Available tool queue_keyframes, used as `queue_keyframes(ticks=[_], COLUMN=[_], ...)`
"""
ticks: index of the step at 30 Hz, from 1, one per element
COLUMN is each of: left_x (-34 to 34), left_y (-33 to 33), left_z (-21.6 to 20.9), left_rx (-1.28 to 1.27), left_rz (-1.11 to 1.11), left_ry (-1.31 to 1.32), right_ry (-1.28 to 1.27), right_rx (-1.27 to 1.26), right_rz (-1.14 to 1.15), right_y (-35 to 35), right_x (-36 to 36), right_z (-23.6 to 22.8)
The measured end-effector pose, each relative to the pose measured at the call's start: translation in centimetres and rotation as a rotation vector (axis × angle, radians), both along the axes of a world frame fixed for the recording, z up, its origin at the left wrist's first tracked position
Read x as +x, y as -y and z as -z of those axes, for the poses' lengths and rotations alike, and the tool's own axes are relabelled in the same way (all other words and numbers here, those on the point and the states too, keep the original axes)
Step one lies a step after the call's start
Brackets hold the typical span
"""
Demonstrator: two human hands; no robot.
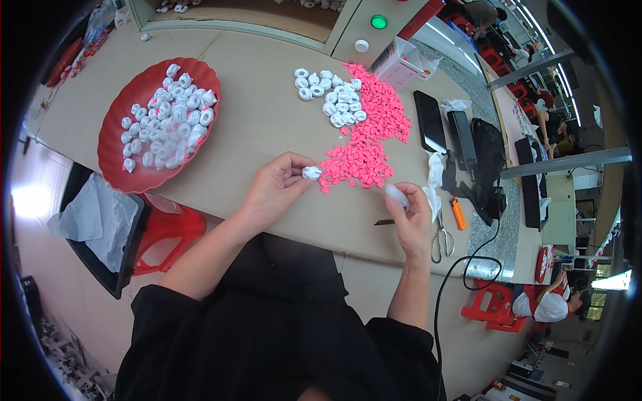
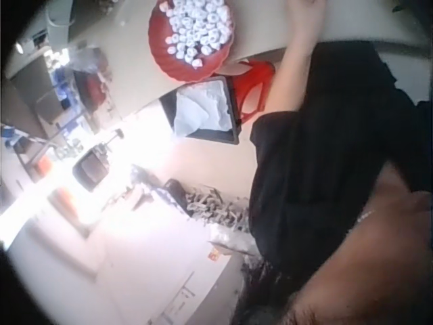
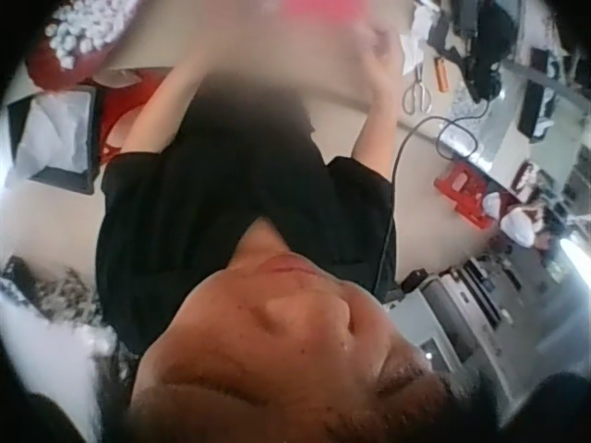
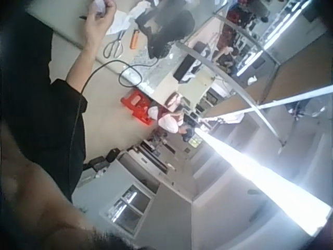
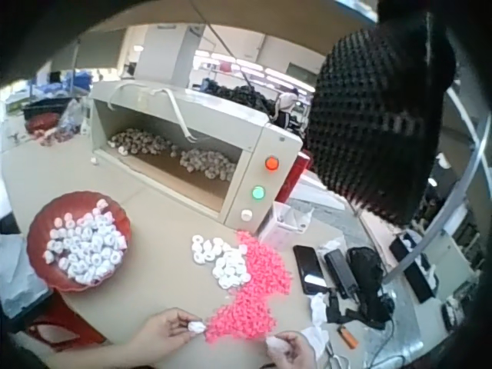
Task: The person repeatedly picks up small white plastic components and applies a substance from a small bottle to them. The treated components are then placed into a red bowl. The process is repetitive and involves handling individual items one at a time.
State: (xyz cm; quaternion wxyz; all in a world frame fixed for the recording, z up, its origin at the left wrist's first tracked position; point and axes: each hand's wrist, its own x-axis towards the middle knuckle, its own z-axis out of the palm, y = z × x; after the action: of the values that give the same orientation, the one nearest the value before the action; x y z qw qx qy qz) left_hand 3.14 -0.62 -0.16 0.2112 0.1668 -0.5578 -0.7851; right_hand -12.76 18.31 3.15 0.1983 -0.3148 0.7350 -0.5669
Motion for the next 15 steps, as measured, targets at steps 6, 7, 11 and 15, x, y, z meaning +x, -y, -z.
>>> queue_keyframes(ticks=[6,7,11,15], left_x=[0.1,0.1,0.2,0.1], left_y=[0.0,0.0,0.0,0.0], left_z=[0.0,-0.1,-0.2,-0.4], left_rx=[-0.006,-0.006,0.007,-0.004], left_rz=[0.002,0.007,0.010,0.016], left_ry=[0.020,0.025,0.023,0.033], right_ry=[-0.857,-0.931,-0.939,-0.785], right_rx=[0.116,0.105,0.178,0.254], right_rz=[-0.118,-0.110,-0.125,0.027], right_y=[2.1,2.5,3.0,2.9], right_x=[-0.2,-0.2,-0.3,0.3], right_z=[1.5,1.2,1.2,1.5])
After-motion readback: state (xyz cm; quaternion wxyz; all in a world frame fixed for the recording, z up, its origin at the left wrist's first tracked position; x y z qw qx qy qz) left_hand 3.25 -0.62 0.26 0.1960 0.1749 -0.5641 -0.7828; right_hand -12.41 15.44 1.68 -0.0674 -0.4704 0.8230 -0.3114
